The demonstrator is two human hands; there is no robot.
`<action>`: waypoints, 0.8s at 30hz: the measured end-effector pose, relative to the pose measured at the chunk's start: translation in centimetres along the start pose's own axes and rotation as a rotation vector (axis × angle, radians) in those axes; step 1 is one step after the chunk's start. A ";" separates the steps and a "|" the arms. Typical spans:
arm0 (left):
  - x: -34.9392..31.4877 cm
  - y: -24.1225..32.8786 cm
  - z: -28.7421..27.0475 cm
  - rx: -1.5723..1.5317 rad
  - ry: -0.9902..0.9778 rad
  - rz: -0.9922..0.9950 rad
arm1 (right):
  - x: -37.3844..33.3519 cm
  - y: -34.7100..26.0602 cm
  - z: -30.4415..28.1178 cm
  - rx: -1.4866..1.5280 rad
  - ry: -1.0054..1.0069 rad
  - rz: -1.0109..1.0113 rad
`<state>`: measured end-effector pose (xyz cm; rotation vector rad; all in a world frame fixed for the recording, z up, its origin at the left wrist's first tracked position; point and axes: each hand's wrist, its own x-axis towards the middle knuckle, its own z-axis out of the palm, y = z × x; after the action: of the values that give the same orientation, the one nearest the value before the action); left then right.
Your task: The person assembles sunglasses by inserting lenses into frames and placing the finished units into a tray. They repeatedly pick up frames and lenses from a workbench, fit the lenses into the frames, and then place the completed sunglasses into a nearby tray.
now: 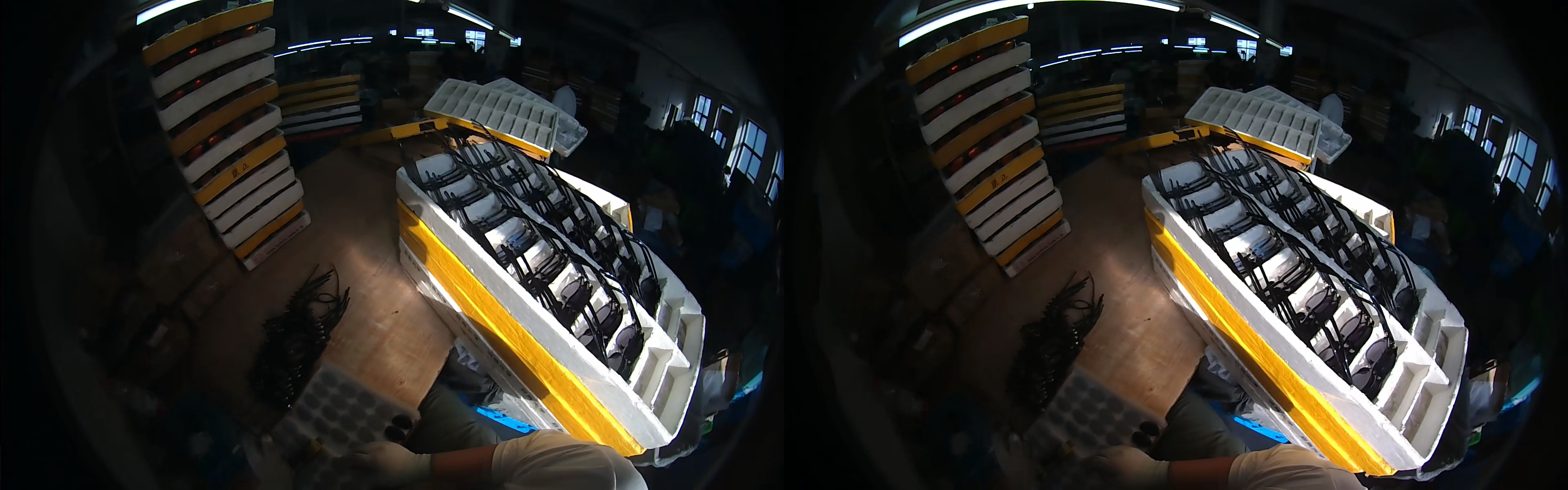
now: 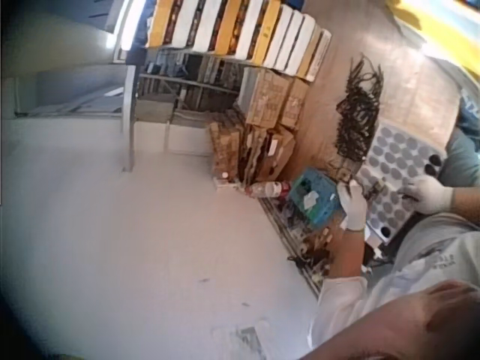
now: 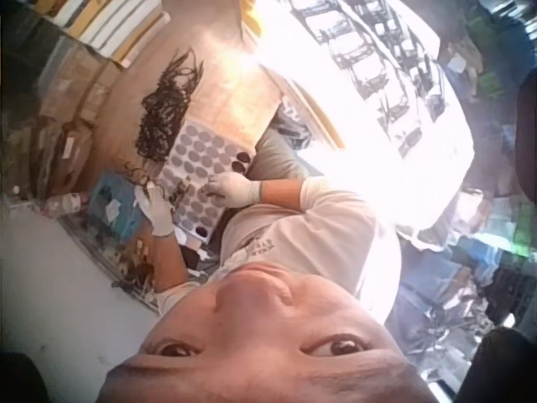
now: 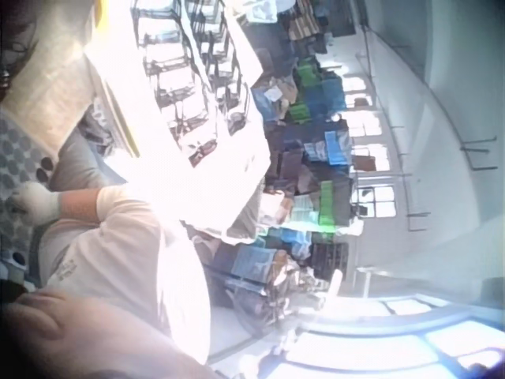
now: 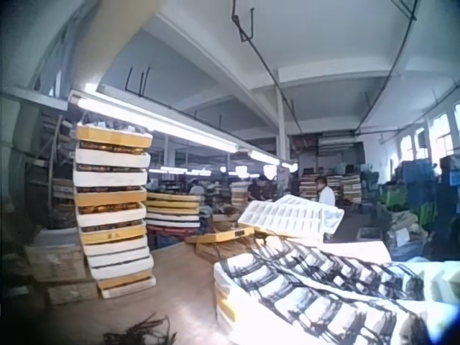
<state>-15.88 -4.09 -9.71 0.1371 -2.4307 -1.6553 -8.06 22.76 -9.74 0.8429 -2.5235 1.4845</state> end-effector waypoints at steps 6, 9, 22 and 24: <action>-13.1 6.8 -0.2 0.232 -0.358 0.371 | -1.0 -6.9 -2.9 0.314 0.188 0.060; -15.0 9.6 1.7 -0.037 -0.449 0.091 | -0.4 -6.4 -2.4 0.365 0.159 0.045; -17.1 7.0 -0.4 0.294 -0.293 0.341 | 0.1 -10.2 -2.7 0.117 0.017 -0.018; -18.1 5.4 -0.8 0.215 -0.324 0.221 | 0.0 -10.7 -2.4 0.139 -0.018 -0.007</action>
<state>2.11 0.61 -6.37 -0.3851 -2.7345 -1.4097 -3.12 20.79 -0.10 0.8861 -2.4501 1.6740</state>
